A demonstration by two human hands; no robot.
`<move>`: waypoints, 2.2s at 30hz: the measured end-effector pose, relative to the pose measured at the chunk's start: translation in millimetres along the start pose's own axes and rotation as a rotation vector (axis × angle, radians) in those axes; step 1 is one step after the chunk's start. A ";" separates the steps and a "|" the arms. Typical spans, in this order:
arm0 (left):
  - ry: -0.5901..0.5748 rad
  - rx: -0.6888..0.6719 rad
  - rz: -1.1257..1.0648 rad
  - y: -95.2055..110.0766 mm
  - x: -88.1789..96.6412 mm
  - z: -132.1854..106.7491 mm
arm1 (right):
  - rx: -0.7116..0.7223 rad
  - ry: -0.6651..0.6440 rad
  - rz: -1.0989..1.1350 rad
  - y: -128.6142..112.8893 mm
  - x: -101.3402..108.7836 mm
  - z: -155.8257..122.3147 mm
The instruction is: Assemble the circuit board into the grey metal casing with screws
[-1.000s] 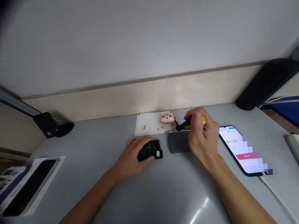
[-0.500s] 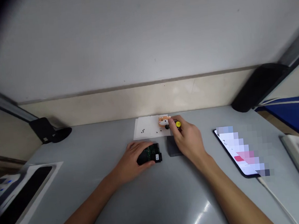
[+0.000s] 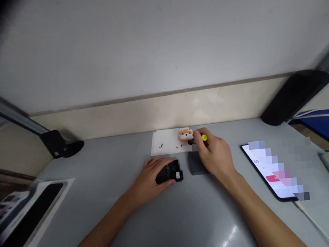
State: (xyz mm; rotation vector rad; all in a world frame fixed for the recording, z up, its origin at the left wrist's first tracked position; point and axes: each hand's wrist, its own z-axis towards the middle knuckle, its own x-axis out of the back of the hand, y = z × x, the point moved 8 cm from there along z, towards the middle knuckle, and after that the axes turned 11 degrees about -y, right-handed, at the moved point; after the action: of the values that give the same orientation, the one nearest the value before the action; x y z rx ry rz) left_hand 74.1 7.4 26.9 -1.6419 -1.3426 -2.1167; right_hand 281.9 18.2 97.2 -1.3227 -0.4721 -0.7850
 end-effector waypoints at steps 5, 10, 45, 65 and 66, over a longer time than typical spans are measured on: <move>-0.003 0.000 -0.004 -0.8 -0.3 -0.1 | -0.008 0.031 0.036 1.0 4.9 -1.0; -0.001 -0.003 0.016 -0.6 -0.2 -0.5 | -0.008 0.073 0.047 1.3 11.9 -1.2; 0.030 -0.001 -0.029 -1.3 0.8 -0.6 | 0.064 0.151 0.303 -5.0 21.6 -8.6; 0.537 -0.094 -0.066 -0.6 29.9 -13.5 | 0.014 0.009 0.565 -13.9 1.2 -11.5; 0.536 -0.095 -0.060 -0.5 30.0 -13.4 | 0.017 0.010 0.559 -14.0 1.4 -11.8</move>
State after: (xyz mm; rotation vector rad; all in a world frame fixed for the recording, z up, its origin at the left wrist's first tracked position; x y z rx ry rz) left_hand 52.6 9.9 51.6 -0.9521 -1.1376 -2.4426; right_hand 271.0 5.7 105.1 -1.3447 -0.0851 -0.3207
